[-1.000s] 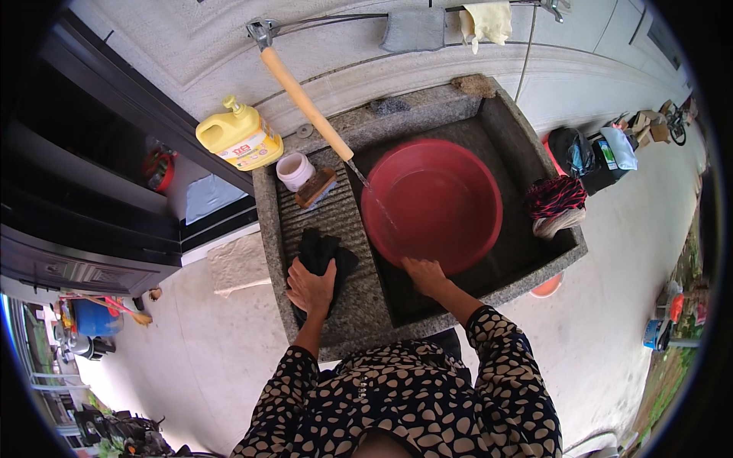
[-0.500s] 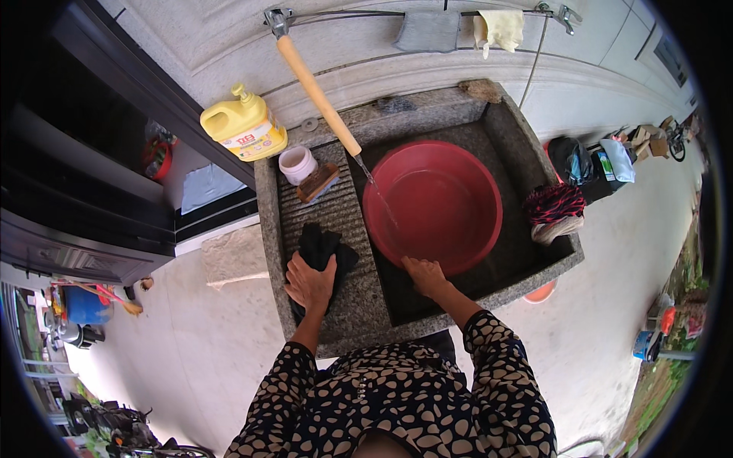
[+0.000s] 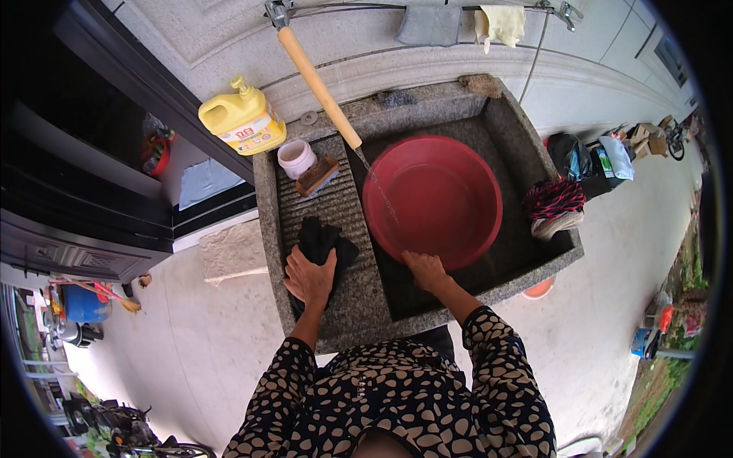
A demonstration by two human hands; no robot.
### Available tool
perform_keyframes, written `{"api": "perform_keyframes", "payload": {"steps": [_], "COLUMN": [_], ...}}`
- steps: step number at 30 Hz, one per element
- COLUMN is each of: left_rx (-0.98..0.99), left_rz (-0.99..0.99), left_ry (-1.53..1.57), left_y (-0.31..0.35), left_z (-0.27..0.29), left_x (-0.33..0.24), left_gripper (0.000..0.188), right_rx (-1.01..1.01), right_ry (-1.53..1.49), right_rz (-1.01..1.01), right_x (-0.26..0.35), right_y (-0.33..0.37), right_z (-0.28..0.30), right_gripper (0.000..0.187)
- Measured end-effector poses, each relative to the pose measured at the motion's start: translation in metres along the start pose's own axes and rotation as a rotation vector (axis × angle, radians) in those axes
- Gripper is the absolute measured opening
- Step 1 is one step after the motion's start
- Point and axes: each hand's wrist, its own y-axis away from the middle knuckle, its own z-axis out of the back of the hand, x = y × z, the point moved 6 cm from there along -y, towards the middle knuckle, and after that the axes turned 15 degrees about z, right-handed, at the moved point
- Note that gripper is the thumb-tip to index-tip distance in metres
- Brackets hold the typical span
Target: The person washes clothes by hand in a red basin at an outdoor stone washstand. They scrub a black garment on the washboard, rinse it, and then wash a patterned cloth and a light-colored cloth, wringing each item and placing them into a pink basin.
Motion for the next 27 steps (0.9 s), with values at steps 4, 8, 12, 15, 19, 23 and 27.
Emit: {"api": "perform_keyframes", "payload": {"steps": [4, 8, 12, 15, 19, 23, 27], "left_rx": [-0.022, -0.043, 0.009, 0.02, 0.04, 0.058, 0.06], "left_rz": [-0.005, -0.007, 0.015, 0.026, 0.031, 0.026, 0.026], "left_ry": [-0.014, -0.01, -0.009, -0.016, -0.004, 0.013, 0.013], "left_y": [-0.001, -0.001, -0.001, -0.002, -0.003, -0.002, 0.0], "left_z": [-0.002, -0.004, -0.003, -0.004, -0.003, -0.001, 0.004], "left_x": [0.002, 0.003, 0.002, 0.002, 0.002, 0.002, 0.0], "left_gripper": [0.08, 0.081, 0.081, 0.082, 0.082, 0.082, 0.08], "right_rx": [0.015, -0.004, -0.018, 0.026, 0.066, 0.072, 0.045], "right_ry": [-0.032, -0.036, -0.026, -0.053, -0.089, -0.063, -0.072], "right_rz": [0.003, 0.0, -0.005, -0.02, -0.019, -0.055, -0.056], "right_x": [0.002, 0.003, 0.003, 0.003, 0.004, 0.003, 0.004], "right_y": [0.0, 0.002, 0.002, 0.002, 0.0, 0.0, 0.002], "right_z": [0.004, 0.007, 0.009, 0.01, 0.014, 0.011, 0.014], "right_gripper": [0.056, 0.054, 0.053, 0.049, 0.045, 0.04, 0.037]}}
